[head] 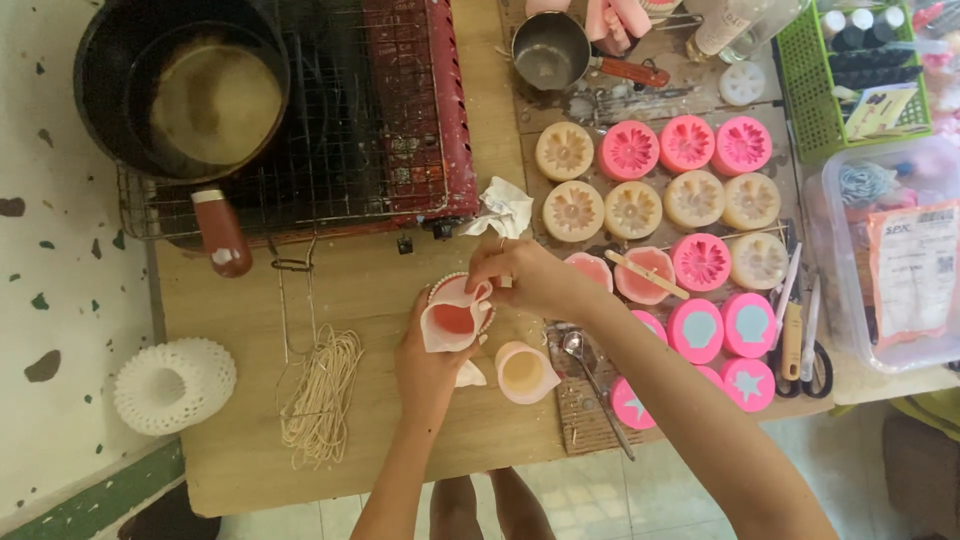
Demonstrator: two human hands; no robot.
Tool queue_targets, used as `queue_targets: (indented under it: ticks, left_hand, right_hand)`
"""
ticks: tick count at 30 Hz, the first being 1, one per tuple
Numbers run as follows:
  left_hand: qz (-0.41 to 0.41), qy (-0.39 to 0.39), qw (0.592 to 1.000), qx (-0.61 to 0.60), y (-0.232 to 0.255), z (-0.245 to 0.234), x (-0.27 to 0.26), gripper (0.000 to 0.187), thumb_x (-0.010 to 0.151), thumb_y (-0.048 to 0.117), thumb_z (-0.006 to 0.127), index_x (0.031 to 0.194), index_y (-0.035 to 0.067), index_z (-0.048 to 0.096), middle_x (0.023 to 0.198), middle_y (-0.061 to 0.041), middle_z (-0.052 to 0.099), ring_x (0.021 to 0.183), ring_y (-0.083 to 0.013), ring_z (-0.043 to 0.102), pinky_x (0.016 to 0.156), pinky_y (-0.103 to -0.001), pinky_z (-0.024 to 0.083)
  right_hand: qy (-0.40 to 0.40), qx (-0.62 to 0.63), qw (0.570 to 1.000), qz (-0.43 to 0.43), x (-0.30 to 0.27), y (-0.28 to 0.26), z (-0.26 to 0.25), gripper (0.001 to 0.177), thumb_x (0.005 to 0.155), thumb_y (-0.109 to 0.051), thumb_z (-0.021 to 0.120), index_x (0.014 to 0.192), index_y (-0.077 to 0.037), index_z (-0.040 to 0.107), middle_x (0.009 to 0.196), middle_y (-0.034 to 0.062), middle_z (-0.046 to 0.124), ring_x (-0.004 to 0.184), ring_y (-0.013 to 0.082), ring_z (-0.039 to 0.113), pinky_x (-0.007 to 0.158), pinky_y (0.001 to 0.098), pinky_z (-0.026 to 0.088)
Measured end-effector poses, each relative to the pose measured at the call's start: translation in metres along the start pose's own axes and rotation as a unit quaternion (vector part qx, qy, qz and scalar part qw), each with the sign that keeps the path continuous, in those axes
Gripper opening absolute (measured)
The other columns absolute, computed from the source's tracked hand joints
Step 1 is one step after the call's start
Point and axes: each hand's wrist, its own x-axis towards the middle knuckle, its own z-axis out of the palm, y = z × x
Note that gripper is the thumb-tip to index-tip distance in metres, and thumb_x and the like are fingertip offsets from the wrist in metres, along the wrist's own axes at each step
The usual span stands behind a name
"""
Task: Preparing and pouring colored wax into silicone molds to make decorative candles.
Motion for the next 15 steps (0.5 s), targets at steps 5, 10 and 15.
queue_targets:
  ticks: [5, 10, 15]
  left_hand:
    - [0.007, 0.004, 1.0, 0.016, -0.003, -0.001, 0.003, 0.093, 0.059, 0.019, 0.095, 0.141, 0.009, 0.051, 0.116, -0.013, 0.075, 0.1, -0.0267, 0.076, 0.08, -0.036, 0.061]
    - [0.012, 0.005, 0.999, 0.05, -0.007, 0.0, 0.005, 0.091, 0.057, 0.019, 0.095, 0.139, 0.013, 0.055, 0.108, -0.013, 0.077, 0.094, -0.0301, 0.076, 0.077, -0.039, 0.061]
    - [0.039, 0.006, 0.992, 0.119, -0.002, -0.005, 0.006, 0.085, 0.062, 0.022, 0.095, 0.137, 0.014, 0.057, 0.092, -0.011, 0.074, 0.079, -0.0286, 0.072, 0.067, -0.039, 0.056]
  right_hand:
    - [0.062, -0.016, 0.998, -0.002, -0.006, 0.009, 0.013, 0.023, 0.075, 0.007, 0.073, 0.093, -0.006, 0.078, 0.089, 0.0069, 0.073, 0.079, 0.0208, 0.072, 0.071, 0.0321, 0.057]
    - [0.106, 0.0, 0.993, 0.045, -0.017, 0.008, 0.016, 0.021, 0.074, 0.008, 0.073, 0.09, -0.006, 0.077, 0.084, 0.0064, 0.073, 0.074, 0.0176, 0.071, 0.066, 0.0288, 0.055]
    - [0.139, 0.032, 0.988, 0.051, -0.043, -0.028, -0.009, 0.021, 0.077, 0.006, 0.075, 0.093, -0.007, 0.076, 0.095, 0.0021, 0.077, 0.082, 0.0129, 0.073, 0.066, 0.0263, 0.057]
